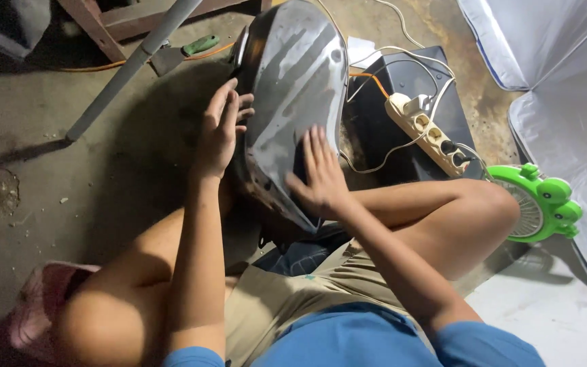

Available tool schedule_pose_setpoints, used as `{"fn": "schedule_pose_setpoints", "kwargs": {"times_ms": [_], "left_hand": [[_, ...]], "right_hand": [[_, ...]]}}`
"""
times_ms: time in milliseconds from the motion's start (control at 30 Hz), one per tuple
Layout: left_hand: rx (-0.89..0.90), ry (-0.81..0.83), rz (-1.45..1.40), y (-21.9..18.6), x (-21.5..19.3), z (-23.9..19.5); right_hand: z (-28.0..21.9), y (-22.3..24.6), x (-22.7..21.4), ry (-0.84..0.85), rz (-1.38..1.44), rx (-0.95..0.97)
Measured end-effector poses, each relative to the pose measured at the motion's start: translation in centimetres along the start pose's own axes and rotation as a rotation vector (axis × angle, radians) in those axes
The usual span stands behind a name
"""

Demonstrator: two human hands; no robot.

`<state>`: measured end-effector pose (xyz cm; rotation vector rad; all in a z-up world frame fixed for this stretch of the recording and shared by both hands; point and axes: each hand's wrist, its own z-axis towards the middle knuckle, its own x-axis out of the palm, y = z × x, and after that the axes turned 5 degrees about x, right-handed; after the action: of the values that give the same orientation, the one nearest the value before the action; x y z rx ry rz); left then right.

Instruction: The person sits on the floor and sands a grey car part using a sanding block. They rub the surface repeatedly with both hands, occasionally pausing to inspect the texture.

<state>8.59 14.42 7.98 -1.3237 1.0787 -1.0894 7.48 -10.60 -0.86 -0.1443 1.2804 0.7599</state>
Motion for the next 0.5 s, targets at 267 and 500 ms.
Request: {"fn": "schedule_pose_setpoints", "kwargs": {"times_ms": [267, 500], "left_hand": [[0.053, -0.036, 0.264, 4.4, 0.6, 0.7], [0.133, -0.043, 0.508, 3.2, 0.6, -0.7]], "right_hand": [[3.7, -3.6, 2.0, 0.103, -0.039, 0.086], [1.8, -2.1, 0.5, 0.113, -0.098, 0.096]]}}
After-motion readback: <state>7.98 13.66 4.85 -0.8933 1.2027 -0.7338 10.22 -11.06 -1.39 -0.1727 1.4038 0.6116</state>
